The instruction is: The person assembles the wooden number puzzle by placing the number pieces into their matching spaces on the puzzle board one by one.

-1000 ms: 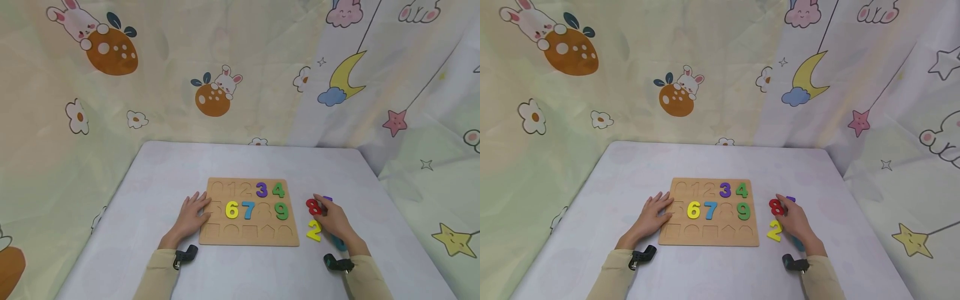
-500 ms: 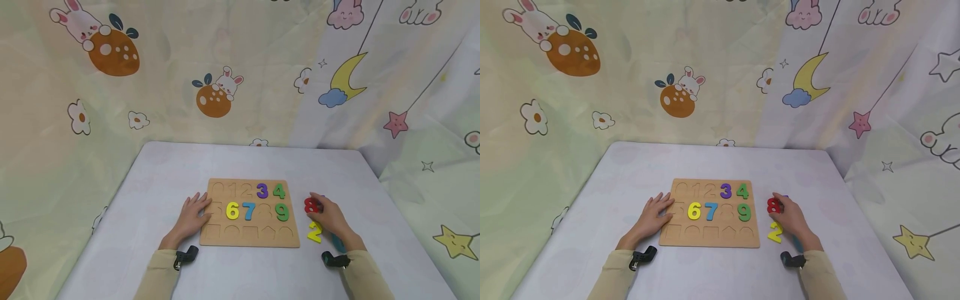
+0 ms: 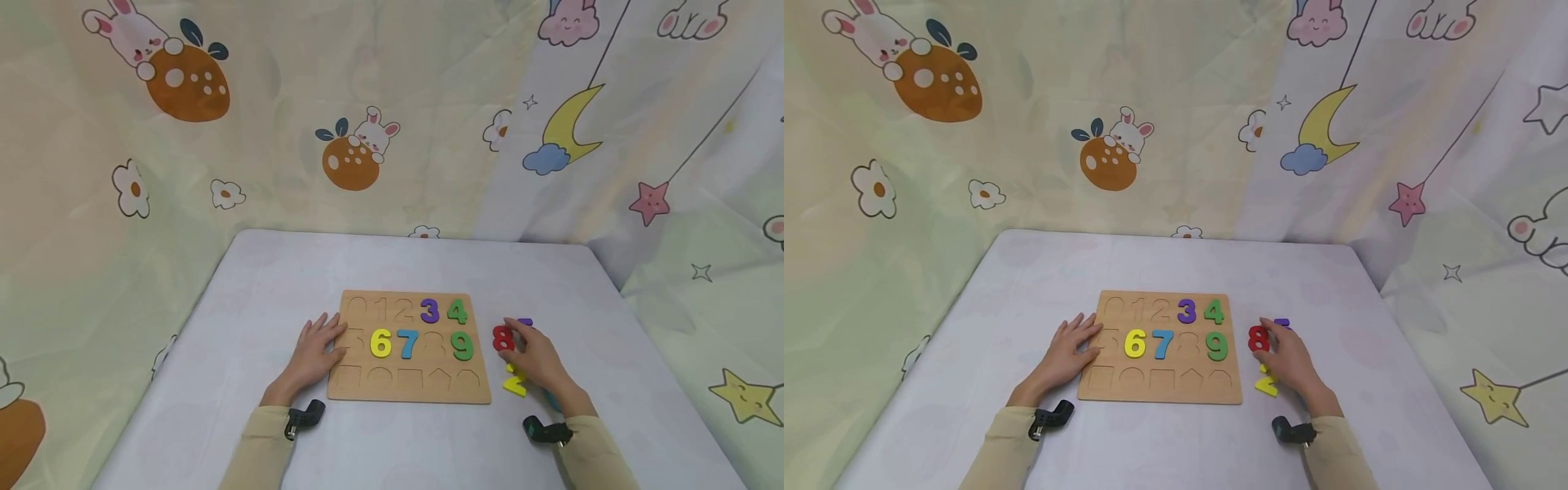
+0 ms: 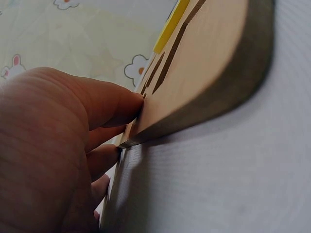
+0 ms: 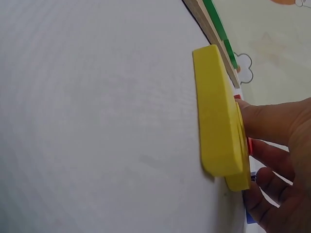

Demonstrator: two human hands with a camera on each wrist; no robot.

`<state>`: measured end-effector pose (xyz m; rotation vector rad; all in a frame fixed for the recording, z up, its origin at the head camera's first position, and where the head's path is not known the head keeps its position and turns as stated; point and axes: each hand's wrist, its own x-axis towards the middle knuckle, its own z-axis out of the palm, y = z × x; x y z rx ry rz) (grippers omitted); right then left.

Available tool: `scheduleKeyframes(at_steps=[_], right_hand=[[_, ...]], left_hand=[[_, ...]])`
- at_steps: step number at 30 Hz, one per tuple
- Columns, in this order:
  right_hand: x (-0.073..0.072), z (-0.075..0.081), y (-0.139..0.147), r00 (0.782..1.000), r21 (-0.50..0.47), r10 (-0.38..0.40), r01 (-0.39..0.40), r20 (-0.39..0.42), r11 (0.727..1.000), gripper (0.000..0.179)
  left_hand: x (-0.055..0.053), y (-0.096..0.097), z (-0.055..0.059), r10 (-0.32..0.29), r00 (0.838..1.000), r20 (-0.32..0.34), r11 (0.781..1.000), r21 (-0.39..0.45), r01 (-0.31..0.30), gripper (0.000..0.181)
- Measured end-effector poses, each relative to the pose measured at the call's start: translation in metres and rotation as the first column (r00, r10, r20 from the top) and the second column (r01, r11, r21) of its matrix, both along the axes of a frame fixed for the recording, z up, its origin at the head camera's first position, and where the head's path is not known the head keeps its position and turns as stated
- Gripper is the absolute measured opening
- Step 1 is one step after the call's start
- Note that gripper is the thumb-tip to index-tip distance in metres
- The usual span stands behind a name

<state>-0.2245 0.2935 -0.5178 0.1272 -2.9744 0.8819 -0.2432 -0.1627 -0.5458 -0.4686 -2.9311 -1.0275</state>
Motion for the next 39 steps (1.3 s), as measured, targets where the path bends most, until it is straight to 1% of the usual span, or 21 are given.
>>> scheduleKeyframes(at_steps=[7,13,18,23,26,30,35,39], right_hand=[[0.001,-0.004,-0.004,1.000,-0.057,-0.017,0.016,-0.012,0.998,0.073],[0.000,-0.005,-0.014,0.999,-0.074,-0.012,0.010,-0.032,0.997,0.076],[0.001,-0.006,-0.024,0.998,-0.118,0.011,-0.018,-0.061,0.993,0.076],[0.003,-0.007,-0.035,0.996,-0.148,0.041,-0.051,-0.073,0.988,0.076],[0.005,-0.007,-0.042,0.996,-0.156,0.049,-0.060,-0.072,0.986,0.074],[0.006,-0.009,-0.050,0.995,-0.168,0.061,-0.073,-0.077,0.983,0.074],[0.006,-0.008,-0.061,0.990,-0.174,0.080,-0.099,-0.114,0.980,0.074],[0.005,-0.006,-0.070,0.988,-0.176,0.088,-0.110,-0.129,0.978,0.074]], left_hand=[[0.001,0.000,0.001,0.001,1.000,0.002,1.000,-0.004,-0.001,0.053],[0.001,0.001,-0.001,0.006,1.000,-0.020,1.000,-0.001,-0.006,0.053],[0.001,0.002,-0.001,0.017,1.000,-0.007,1.000,0.001,-0.017,0.053],[0.001,0.003,0.001,0.022,1.000,-0.002,1.000,0.007,-0.022,0.054],[0.001,0.004,0.001,0.019,1.000,-0.007,1.000,0.005,-0.019,0.054],[0.000,0.003,0.000,0.015,1.000,0.007,1.000,-0.006,-0.015,0.054],[0.000,0.002,-0.001,0.012,0.999,0.030,1.000,-0.012,-0.011,0.054],[0.000,0.001,0.000,0.010,1.000,0.029,1.000,-0.011,-0.010,0.054]])
